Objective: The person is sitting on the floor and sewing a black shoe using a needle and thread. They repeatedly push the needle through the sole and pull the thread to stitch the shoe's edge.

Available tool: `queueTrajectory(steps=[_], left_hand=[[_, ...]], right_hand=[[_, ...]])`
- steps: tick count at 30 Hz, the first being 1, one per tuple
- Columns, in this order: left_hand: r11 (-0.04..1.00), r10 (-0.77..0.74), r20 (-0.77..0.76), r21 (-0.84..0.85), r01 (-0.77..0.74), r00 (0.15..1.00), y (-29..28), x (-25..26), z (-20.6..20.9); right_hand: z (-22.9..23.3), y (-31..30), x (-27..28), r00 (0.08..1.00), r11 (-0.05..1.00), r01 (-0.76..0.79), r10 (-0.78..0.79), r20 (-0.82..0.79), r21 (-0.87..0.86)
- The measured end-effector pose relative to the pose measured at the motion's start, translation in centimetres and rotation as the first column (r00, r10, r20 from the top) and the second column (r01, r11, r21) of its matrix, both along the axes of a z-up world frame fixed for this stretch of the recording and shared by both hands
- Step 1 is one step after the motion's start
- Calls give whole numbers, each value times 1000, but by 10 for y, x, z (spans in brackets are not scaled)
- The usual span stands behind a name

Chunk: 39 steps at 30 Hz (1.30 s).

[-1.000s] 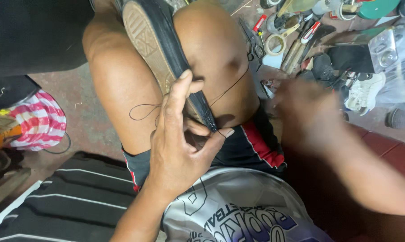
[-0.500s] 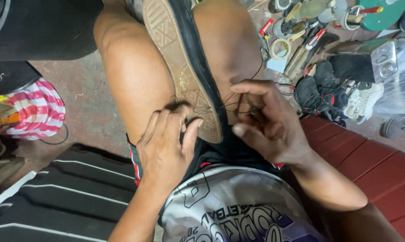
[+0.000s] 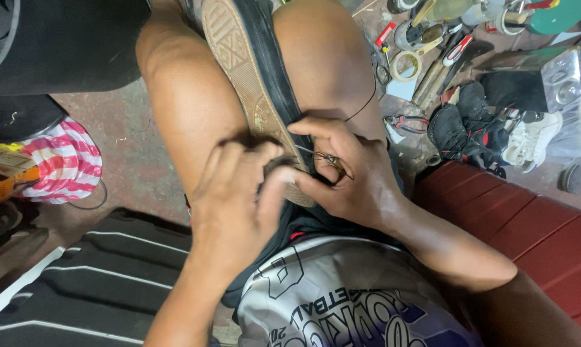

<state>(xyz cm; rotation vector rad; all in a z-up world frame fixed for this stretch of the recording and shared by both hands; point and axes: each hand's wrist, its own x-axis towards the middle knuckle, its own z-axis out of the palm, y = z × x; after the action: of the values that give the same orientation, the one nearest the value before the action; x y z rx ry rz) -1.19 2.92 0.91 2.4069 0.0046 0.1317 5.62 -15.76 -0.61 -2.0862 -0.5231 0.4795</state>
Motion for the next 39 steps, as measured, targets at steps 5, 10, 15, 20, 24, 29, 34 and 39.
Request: queueTrajectory(steps=[5,10,15,20,24,29,34,39], left_hand=[[960,162,-103,-215,-181,981,35,-13,13],[631,445,-234,-604,-488,865,81,-56,-20],[515,473,-202,-726,-456,857,58,-56,-42],[930,359,122,35,-366,925,39,-23,-7],[983,175,0,-50,-175,985,8,-12,3],[992,123,-102,17,-122,987,-20,-1,-5],[992,63,-39,-106,-66,997,-19,4,-13],[998,46,101,35,-49,994,-9,10,-18]], right_hand=[[-2,2,0,984,996,66,-55,-168,65],[4,3,7,994,996,40,-31,-108,74],[11,-9,13,990,992,-84,72,-124,-95],[39,-40,24,920,574,-392,265,-290,-719],[46,-52,25,886,872,-279,395,243,-402],[17,-25,12,927,965,-175,228,298,-194],[7,-15,9,952,972,-133,180,247,-194],[4,-9,13,955,976,-133,173,242,-172]])
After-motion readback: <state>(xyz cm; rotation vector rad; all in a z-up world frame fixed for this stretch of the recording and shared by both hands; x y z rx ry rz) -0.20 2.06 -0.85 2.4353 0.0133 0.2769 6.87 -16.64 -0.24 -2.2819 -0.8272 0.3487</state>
